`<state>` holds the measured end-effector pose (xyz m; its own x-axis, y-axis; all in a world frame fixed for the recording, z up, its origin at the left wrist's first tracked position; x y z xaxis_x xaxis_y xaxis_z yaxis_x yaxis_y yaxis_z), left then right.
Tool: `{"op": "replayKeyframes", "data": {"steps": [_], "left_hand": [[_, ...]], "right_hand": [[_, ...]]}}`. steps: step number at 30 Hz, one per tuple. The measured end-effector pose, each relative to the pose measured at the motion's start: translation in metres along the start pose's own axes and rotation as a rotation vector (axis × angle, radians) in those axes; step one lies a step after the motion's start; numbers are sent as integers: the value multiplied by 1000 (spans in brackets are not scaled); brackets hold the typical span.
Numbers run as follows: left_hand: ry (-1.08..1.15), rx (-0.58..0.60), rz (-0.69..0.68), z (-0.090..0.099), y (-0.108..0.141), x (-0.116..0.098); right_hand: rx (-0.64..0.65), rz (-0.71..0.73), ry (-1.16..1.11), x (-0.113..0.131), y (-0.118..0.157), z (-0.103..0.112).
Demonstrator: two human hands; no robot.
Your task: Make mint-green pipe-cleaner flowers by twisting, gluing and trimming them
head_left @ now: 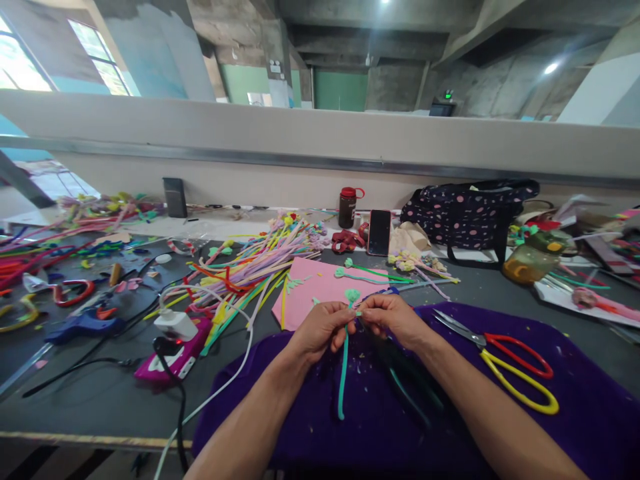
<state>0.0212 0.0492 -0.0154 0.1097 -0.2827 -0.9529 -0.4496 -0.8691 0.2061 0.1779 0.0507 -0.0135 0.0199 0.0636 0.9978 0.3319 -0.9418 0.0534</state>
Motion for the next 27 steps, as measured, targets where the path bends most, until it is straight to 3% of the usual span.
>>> {"op": "replayKeyframes", "data": {"steps": [11,18,27], "left_hand": [[106,30,5,-1,2,-3],[106,35,-16,-2,3,-4],[104,45,-28,2,0,3]], "right_hand": [[100,-111,-393,-13,-4,-6],[82,-118,-466,-15,-4,-8],[195,-100,-520,-21,-4,-10]]}}
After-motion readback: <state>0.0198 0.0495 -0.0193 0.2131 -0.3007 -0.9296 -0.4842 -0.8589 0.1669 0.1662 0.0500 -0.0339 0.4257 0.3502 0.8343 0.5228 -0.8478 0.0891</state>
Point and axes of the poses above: each hand's wrist, its own y-axis away from the middle knuckle, its own z-axis out of the back of the hand, x = y × z, the point moved 2 cm from there along -y, towards the middle knuckle, and after that the axes turned 3 degrees about -x, right-handed, at the moved point
